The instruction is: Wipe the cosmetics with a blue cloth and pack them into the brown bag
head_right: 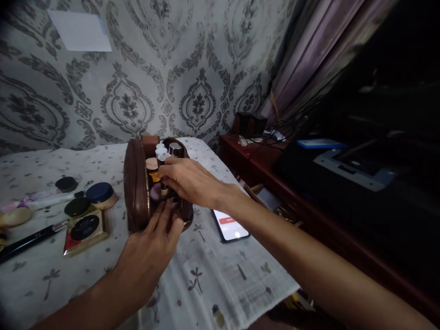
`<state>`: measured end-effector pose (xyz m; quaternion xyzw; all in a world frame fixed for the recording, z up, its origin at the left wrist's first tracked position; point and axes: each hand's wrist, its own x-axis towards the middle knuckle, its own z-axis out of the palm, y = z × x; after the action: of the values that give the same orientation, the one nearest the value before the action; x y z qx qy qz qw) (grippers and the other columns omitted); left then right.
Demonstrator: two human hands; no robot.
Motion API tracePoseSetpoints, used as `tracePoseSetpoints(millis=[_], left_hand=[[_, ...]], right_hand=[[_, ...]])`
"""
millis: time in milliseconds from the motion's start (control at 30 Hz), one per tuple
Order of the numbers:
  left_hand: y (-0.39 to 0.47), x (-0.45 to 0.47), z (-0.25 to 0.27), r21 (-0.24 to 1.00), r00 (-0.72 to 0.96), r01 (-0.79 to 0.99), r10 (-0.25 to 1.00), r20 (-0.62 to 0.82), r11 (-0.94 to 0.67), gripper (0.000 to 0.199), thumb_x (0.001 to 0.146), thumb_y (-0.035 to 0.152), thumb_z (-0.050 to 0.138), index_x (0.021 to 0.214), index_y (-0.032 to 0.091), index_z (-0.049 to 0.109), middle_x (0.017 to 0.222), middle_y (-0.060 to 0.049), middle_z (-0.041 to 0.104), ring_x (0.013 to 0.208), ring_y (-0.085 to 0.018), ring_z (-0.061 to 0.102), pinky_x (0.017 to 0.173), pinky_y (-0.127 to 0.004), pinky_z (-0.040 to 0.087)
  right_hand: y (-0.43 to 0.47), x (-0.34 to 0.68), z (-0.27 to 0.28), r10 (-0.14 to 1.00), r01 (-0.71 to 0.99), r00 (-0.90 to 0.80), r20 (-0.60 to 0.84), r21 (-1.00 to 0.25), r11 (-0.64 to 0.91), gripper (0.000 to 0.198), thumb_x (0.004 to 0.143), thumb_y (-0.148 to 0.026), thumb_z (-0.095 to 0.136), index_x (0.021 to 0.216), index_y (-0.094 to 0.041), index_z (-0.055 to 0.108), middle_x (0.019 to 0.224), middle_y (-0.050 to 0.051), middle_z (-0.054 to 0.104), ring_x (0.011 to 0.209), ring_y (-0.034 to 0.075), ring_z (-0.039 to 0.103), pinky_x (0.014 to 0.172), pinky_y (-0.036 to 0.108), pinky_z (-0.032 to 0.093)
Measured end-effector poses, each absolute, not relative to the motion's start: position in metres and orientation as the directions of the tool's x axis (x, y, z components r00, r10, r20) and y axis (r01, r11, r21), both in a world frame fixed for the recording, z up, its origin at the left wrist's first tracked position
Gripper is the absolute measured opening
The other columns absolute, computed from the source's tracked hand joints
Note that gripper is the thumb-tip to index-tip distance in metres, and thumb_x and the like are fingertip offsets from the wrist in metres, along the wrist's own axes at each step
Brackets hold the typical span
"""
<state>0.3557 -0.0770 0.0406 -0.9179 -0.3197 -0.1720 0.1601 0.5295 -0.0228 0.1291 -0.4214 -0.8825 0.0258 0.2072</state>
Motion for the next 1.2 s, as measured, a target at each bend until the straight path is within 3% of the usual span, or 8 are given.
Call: tracePoseSetpoints(millis=[167, 367, 567, 767, 1000, 1200], left_hand=[[-0.076, 0.354, 0.044, -0.301, 0.772, 0.617, 0.485, 0.411, -0.727, 0.032, 0.088, 0.014, 0.053, 0.120, 0.013, 0.057, 0.134, -0.029, 0.059, 0.124, -0.034, 0.062, 0.049, -0.024, 0.060], [-0.079, 0.354, 0.050, -0.330, 0.771, 0.625, 0.494, 0.402, -0.707, 0.038, 0.085, 0.019, 0.062, 0.121, 0.012, 0.055, 0.135, -0.030, 0.058, 0.125, -0.034, 0.061, 0.052, -0.025, 0.061], [-0.080, 0.355, 0.052, -0.344, 0.774, 0.622, 0.483, 0.409, -0.704, 0.033, 0.084, 0.013, 0.060, 0.117, 0.012, 0.057, 0.133, -0.030, 0.060, 0.120, -0.034, 0.064, 0.049, -0.025, 0.060], [-0.079, 0.354, 0.051, -0.333, 0.774, 0.621, 0.485, 0.408, -0.710, 0.032, 0.085, 0.011, 0.059, 0.117, 0.012, 0.057, 0.134, -0.029, 0.059, 0.119, -0.034, 0.065, 0.049, -0.025, 0.061], [-0.079, 0.353, 0.051, -0.295, 0.772, 0.614, 0.481, 0.415, -0.732, 0.040, 0.079, 0.010, 0.064, 0.118, 0.011, 0.055, 0.135, -0.032, 0.058, 0.121, -0.037, 0.063, 0.048, -0.027, 0.061], [-0.078, 0.351, 0.055, -0.303, 0.780, 0.601, 0.461, 0.423, -0.739, 0.039, 0.078, 0.007, 0.059, 0.117, 0.009, 0.056, 0.140, -0.032, 0.054, 0.123, -0.036, 0.062, 0.052, -0.026, 0.062]], right_hand=[[-0.023, 0.525, 0.135, 0.790, 0.792, -0.540, 0.291, -0.144, 0.594, 0.020, 0.096, -0.012, 0.049, 0.088, -0.015, 0.068, 0.090, 0.007, 0.061, 0.074, 0.016, 0.056, 0.065, 0.028, 0.040], [-0.032, 0.523, 0.136, 0.824, 0.844, -0.509, 0.250, -0.043, 0.534, 0.015, 0.097, -0.014, 0.049, 0.095, -0.013, 0.064, 0.094, 0.009, 0.060, 0.082, 0.018, 0.054, 0.068, 0.028, 0.039], [-0.028, 0.533, 0.140, 0.778, 0.772, -0.543, 0.317, -0.177, 0.611, 0.015, 0.095, -0.010, 0.050, 0.091, -0.014, 0.064, 0.091, 0.007, 0.060, 0.079, 0.016, 0.055, 0.071, 0.027, 0.040], [-0.023, 0.535, 0.150, 0.768, 0.753, -0.576, 0.278, -0.185, 0.632, 0.016, 0.087, -0.003, 0.056, 0.079, -0.013, 0.065, 0.083, 0.003, 0.058, 0.074, 0.013, 0.053, 0.068, 0.025, 0.037], [-0.025, 0.531, 0.145, 0.775, 0.788, -0.582, 0.246, -0.063, 0.612, 0.013, 0.090, -0.007, 0.055, 0.083, -0.014, 0.064, 0.089, 0.005, 0.061, 0.078, 0.016, 0.054, 0.067, 0.028, 0.037], [-0.032, 0.524, 0.151, 0.795, 0.822, -0.564, 0.222, 0.067, 0.565, 0.012, 0.093, -0.013, 0.057, 0.095, -0.014, 0.068, 0.098, 0.009, 0.067, 0.092, 0.023, 0.058, 0.078, 0.034, 0.042]])
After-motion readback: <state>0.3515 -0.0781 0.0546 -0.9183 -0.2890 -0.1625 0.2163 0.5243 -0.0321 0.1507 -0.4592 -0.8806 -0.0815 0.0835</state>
